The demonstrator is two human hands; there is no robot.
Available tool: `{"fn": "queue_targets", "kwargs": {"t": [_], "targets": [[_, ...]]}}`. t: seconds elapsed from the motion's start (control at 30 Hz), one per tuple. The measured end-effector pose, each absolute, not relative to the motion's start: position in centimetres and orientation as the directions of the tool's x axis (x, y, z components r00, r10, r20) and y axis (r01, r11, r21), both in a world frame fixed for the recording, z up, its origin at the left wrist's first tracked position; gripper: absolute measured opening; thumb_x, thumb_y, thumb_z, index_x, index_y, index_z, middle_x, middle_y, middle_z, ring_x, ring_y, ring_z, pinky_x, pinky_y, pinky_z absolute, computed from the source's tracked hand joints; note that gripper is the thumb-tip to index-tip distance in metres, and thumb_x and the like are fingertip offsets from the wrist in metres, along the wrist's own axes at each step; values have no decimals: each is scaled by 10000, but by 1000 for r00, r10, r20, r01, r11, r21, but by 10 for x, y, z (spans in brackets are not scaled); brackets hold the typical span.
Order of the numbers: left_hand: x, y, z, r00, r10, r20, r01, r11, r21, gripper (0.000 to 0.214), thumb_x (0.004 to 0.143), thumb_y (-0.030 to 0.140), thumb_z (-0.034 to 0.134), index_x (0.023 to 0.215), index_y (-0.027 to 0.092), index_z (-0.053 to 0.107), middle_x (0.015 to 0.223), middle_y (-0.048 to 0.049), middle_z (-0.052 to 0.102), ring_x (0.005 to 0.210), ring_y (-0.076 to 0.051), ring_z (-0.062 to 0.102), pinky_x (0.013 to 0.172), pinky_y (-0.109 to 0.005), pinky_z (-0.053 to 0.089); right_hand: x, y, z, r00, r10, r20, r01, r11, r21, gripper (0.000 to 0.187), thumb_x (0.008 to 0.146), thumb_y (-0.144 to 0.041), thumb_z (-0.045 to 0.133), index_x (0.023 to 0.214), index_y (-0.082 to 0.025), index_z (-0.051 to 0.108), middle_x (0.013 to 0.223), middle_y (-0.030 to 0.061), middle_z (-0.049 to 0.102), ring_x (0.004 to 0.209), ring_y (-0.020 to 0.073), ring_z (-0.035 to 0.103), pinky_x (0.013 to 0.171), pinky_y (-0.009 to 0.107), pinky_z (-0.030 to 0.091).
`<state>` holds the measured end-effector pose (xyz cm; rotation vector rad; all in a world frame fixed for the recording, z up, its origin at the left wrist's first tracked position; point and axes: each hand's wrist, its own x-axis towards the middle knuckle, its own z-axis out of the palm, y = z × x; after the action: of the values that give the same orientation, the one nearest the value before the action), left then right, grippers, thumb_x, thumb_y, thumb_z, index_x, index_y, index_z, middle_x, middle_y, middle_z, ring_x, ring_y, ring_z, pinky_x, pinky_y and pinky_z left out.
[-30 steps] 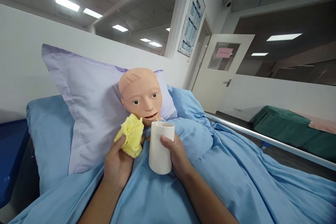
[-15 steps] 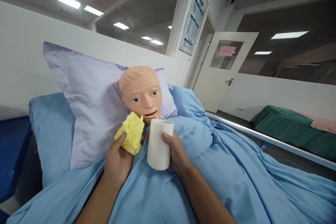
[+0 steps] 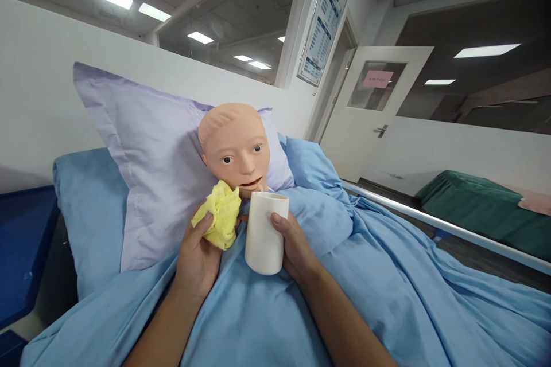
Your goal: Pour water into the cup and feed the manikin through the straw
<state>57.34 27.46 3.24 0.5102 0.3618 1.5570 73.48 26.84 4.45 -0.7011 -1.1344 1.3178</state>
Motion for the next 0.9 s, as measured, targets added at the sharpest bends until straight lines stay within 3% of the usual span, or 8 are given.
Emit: {"fn": "queue_targets", "kwargs": {"t": [0.43, 0.63, 0.9], "targets": [[572, 276, 29, -32, 994, 107, -834, -86, 545, 449, 833, 264, 697, 1273, 217, 622, 1267, -94, 686, 1118, -275, 668, 950, -405, 573, 733, 269, 43, -91, 965, 245, -358, 198, -912, 493, 724, -530, 798, 1086, -229, 650, 885, 52, 736, 716, 209, 675, 619, 306, 561], [572, 275, 28, -38, 992, 118, -822, -98, 561, 466, 837, 267, 684, 1296, 219, 617, 1297, -95, 674, 1080, -263, 681, 929, -397, 582, 734, 269, 42, -113, 962, 249, -377, 190, -907, 569, 694, -530, 821, 1140, -226, 640, 914, 58, 739, 769, 213, 682, 633, 293, 566], [573, 276, 29, -50, 992, 120, -811, -110, 574, 458, 838, 273, 681, 1289, 220, 624, 1265, -92, 688, 1065, -258, 684, 908, -389, 589, 736, 268, 41, -186, 941, 281, -370, 198, -908, 539, 734, -524, 795, 1158, -221, 657, 940, 71, 745, 779, 205, 680, 651, 288, 564]]}}
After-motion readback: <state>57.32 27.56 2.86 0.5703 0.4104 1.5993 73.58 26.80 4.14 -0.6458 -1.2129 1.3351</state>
